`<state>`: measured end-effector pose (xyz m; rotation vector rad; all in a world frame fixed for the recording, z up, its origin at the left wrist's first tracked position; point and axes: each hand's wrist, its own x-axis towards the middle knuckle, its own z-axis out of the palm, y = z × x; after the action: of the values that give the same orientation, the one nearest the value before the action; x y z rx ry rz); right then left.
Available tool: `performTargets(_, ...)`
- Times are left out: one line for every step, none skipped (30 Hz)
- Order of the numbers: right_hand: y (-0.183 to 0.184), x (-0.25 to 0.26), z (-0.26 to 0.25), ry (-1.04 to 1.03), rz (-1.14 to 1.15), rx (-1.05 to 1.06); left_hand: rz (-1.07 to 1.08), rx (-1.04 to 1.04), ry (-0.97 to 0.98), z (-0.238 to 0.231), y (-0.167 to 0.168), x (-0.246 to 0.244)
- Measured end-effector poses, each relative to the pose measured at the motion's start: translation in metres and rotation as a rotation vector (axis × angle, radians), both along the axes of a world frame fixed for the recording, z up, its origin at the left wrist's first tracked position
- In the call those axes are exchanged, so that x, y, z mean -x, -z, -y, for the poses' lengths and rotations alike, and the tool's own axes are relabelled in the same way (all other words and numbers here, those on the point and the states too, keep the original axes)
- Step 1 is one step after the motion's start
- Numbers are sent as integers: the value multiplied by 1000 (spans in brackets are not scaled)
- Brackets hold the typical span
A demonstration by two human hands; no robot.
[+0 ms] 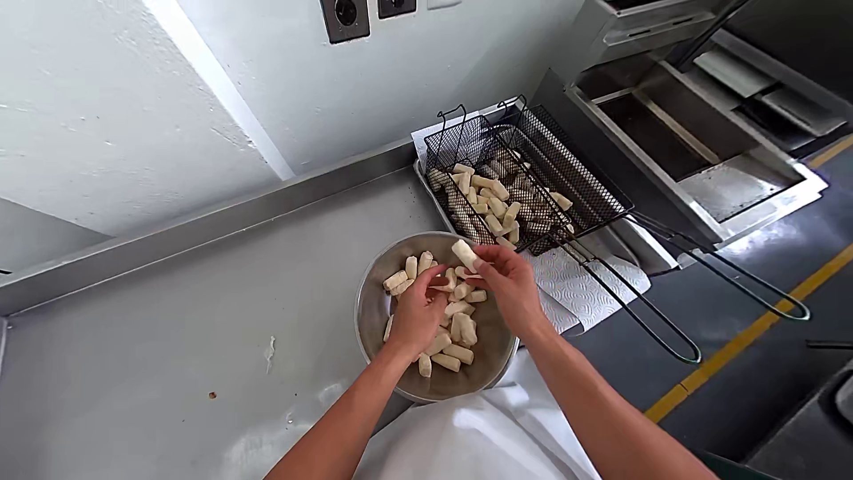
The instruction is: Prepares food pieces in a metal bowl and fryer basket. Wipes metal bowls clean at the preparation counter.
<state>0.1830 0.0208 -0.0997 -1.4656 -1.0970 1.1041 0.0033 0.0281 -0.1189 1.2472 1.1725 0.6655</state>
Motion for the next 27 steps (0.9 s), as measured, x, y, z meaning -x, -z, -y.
performTargets(4, -7, 2, 19, 41, -36, -100, -27, 62, -1, 9, 4)
performTargets(4, -15, 5, 36, 104, -85, -170, -26, 147, 2, 15, 6)
performTargets(0, -23, 8, 56, 182, -141, -224, -30, 251, 6, 21, 7)
performTargets(-7, -31, 8, 82, 281, -197, -286, -55, 363, 11, 25, 6)
performTargets(-17, -39, 4, 119, 406, -259, -359, -108, 471, 14, 27, 1)
performTargets(-29, -48, -5, 151, 539, -307, -425, -175, 564, 15, 28, -6)
performTargets(-41, -58, -17, 167, 666, -327, -471, -240, 632, 14, 29, -14)
performTargets(-50, -66, -30, 161, 766, -330, -496, -301, 668, 13, 31, -23)
performTargets(-55, -73, -42, 123, 835, -294, -512, -354, 674, 13, 33, -30)
performTargets(-57, -76, -49, 59, 887, -227, -539, -390, 660, 11, 33, -36)
performTargets(-57, -75, -52, -1, 922, -171, -564, -406, 631, 8, 31, -39)
performTargets(-54, -69, -47, -64, 944, -128, -572, -410, 581, 4, 29, -38)
performTargets(-49, -59, -38, -162, 946, -65, -577, -402, 519, -2, 28, -33)
performTargets(-37, -47, -25, -300, 946, 20, -594, -377, 460, -9, 26, -24)
performTargets(-19, -36, -9, -459, 977, 114, -620, -363, 406, -16, 26, -13)
performTargets(1, -27, 5, -611, 1045, 229, -659, -364, 353, -24, 29, -2)
performTargets(20, -19, 18, -741, 1132, 337, -710, -374, 314, -31, 35, 9)
performTargets(36, -12, 28, -838, 1210, 420, -747, -383, 296, -38, 42, 17)
performTargets(49, -6, 35, -885, 1287, 453, -779, -407, 290, -45, 50, 23)
performTargets(56, -2, 38, -895, 1343, 465, -801, -436, 299, -49, 58, 25)
performTargets(60, 1, 38, -882, 1369, 472, -819, -455, 322, -53, 64, 24)
performTargets(63, 3, 35, -855, 1374, 468, -833, -467, 341, -55, 68, 19)
performTargets(66, 3, 32, -824, 1375, 462, -855, -460, 350, -56, 71, 13)
performTargets(69, 4, 29, -798, 1373, 463, -872, -445, 328, -58, 74, 5)
performTargets(69, 5, 27, -781, 1365, 473, -867, -415, 282, -60, 75, -1)
performTargets(67, 6, 26, -769, 1337, 486, -842, -376, 225, -62, 74, -4)
performTargets(60, 4, 25, -755, 1284, 493, -816, -345, 177, -64, 74, -5)
